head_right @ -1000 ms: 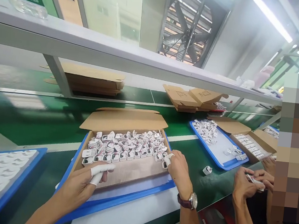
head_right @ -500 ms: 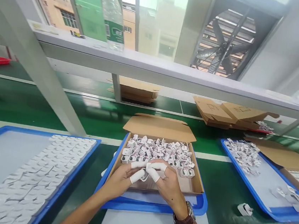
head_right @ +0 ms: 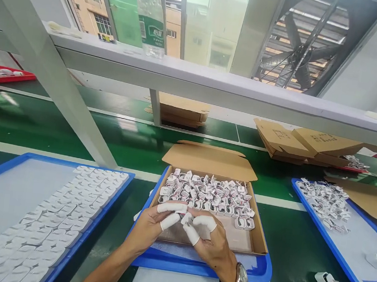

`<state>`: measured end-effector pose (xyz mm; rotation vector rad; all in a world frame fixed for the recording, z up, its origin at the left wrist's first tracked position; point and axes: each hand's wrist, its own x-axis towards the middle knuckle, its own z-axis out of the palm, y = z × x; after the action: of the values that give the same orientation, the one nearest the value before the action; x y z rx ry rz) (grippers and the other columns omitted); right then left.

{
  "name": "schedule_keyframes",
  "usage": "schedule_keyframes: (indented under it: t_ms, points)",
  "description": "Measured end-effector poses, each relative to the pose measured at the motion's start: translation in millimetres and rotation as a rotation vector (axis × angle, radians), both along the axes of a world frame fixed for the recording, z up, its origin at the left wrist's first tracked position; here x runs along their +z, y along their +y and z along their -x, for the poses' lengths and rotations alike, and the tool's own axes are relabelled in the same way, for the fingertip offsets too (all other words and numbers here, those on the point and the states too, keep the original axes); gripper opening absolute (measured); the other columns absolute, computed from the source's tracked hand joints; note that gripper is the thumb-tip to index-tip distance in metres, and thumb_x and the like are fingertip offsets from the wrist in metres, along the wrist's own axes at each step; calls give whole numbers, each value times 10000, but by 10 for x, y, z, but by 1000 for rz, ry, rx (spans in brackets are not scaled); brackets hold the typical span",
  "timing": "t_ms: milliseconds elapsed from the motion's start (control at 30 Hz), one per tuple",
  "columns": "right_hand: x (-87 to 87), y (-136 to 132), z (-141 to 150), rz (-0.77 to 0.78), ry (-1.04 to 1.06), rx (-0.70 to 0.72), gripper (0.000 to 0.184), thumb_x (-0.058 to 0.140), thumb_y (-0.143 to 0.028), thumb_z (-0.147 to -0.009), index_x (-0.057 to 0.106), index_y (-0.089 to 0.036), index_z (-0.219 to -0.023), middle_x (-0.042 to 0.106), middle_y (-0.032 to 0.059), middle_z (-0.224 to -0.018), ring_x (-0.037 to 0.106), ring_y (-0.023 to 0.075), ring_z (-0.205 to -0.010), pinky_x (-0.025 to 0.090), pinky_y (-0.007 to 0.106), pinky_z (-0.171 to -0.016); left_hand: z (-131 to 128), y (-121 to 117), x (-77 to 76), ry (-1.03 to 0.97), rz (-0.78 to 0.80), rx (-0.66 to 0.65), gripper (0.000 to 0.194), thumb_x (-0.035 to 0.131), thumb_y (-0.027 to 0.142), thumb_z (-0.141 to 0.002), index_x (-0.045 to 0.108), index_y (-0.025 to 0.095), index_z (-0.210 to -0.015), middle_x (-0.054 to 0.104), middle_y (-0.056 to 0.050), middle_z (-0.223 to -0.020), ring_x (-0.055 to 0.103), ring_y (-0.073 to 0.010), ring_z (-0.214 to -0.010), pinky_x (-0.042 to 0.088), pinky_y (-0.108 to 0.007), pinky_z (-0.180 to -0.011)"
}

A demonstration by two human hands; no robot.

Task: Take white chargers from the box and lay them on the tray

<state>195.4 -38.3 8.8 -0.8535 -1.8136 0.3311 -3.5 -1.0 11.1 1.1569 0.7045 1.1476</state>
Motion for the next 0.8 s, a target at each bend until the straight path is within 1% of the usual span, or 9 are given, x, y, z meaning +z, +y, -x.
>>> schedule_keyframes:
  t_ms: [67, 133, 267, 400, 467, 533, 633, 733, 800]
  points:
    - [-26, -6, 26, -21, -43, -17, 552, 695, -51, -873, 515, -257, -1352, 737, 91, -1102, 722, 249, -1004, 620, 434, -877, 4, -5, 3, -4, 2, 22, 229, 828, 332, -783, 818, 194, -966, 764, -100, -1197, 717, -274, -1114, 565, -374, -1015]
    - [-27, -9, 54, -72, -142, 27, 598, 667, -49, -892, 472, -221, -1431, 723, 107, -1019, 705, 251, -912, 624, 431, -788, 3, -12, 4, -5, 13, 28, 230, 836, 331, -776, 814, 180, -948, 760, -111, -1207, 728, -271, -1083, 569, -380, -1007]
    - [4, -4, 76, -90, -302, 143, 508, 610, -31, -925, 503, -150, -1408, 707, 142, -970, 676, 258, -865, 616, 413, -714, -10, -24, 11, -19, 76, 30, 243, 871, 294, -733, 805, 174, -934, 781, -107, -1148, 746, -250, -1014, 607, -324, -904]
    - [10, -1, 41, -110, -380, 179, 403, 558, -27, -944, 565, -131, -1333, 719, 149, -982, 675, 259, -864, 619, 401, -701, -29, -26, 12, -28, 149, 15, 258, 901, 235, -684, 788, 173, -907, 810, -90, -1041, 763, -242, -924, 624, -298, -801]
    - [-10, -1, 25, -150, -382, 150, 417, 564, -32, -941, 568, -141, -1343, 719, 157, -1051, 679, 266, -919, 627, 413, -740, -35, -25, 9, -17, 177, 6, 276, 905, 227, -675, 780, 171, -914, 813, -90, -1033, 763, -249, -935, 624, -320, -834]
    - [-36, 2, 17, -185, -339, 102, 475, 601, -33, -928, 543, -146, -1385, 705, 168, -1146, 671, 278, -1038, 627, 439, -840, -31, -23, 9, 0, 191, -12, 309, 911, 235, -664, 777, 173, -935, 812, -93, -1049, 756, -265, -985, 611, -353, -902]
    - [-51, 16, 10, -160, -270, 84, 553, 637, -3, -903, 512, -154, -1420, 677, 170, -1238, 630, 275, -1173, 586, 470, -978, -3, -23, 22, 55, 174, -50, 315, 881, 291, -712, 783, 184, -991, 793, -100, -1134, 729, -275, -1085, 564, -389, -1016]
    - [-17, 30, 0, -106, -218, 97, 581, 614, 38, -895, 497, -168, -1426, 660, 162, -1236, 616, 261, -1172, 571, 473, -980, 35, -28, 28, 124, 117, -78, 271, 790, 356, -816, 791, 192, -1032, 758, -102, -1232, 689, -271, -1175, 504, -399, -1102]
    - [13, 30, -5, -82, -205, 96, 588, 600, 47, -896, 488, -178, -1428, 649, 156, -1216, 610, 255, -1145, 570, 467, -950, 45, -36, 7, 136, 94, -104, 295, 763, 360, -841, 783, 198, -1088, 735, -99, -1281, 689, -268, -1174, 508, -402, -1100]
